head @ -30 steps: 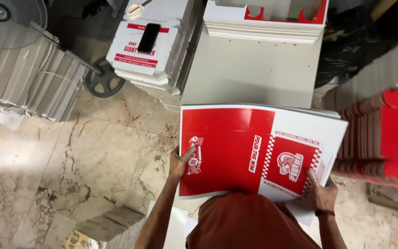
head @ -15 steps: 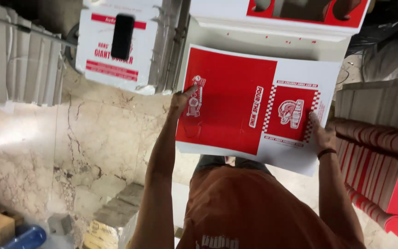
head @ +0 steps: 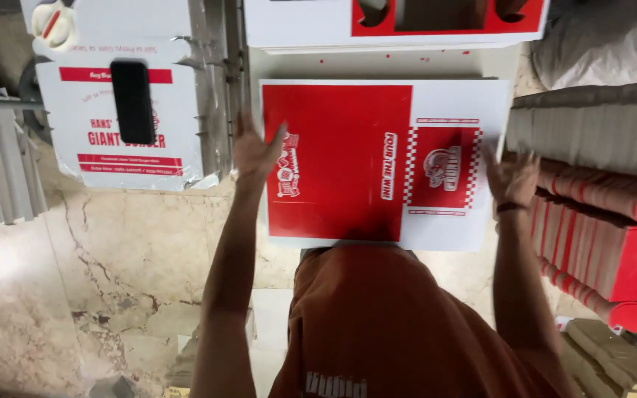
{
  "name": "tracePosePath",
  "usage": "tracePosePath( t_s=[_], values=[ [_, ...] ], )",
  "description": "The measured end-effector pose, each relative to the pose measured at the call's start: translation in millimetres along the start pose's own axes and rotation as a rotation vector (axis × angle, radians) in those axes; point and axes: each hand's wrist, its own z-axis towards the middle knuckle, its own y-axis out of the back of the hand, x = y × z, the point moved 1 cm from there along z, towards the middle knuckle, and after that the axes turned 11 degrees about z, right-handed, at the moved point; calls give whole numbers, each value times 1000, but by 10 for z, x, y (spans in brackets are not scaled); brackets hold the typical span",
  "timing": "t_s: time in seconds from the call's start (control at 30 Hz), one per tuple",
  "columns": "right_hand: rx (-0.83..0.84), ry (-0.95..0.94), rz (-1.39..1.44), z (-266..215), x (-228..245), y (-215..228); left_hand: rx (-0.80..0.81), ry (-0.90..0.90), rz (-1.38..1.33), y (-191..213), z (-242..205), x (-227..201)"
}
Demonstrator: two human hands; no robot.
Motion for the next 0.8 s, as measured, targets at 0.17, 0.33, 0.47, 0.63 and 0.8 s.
tracePosePath(
  t_s=[0.17, 0.33, 0.47, 0.63, 0.8],
  values=[
    [-268, 1198, -231, 559, 1042, -90, -41, -541, 279, -185, 971, -324],
    [298, 596, -466, 884, 1689, -230, 88, -411, 238, -398, 1297, -409],
    [386, 530, -598, 856, 1827, -193, 66, -333, 173, -440, 1239, -383],
    [329, 613, -530, 709, 1754, -254, 105, -285, 206, -379, 1074, -360],
    [252, 598, -579, 777, 1793, -289, 122, -254, 217, -292, 1077, -475]
  ],
)
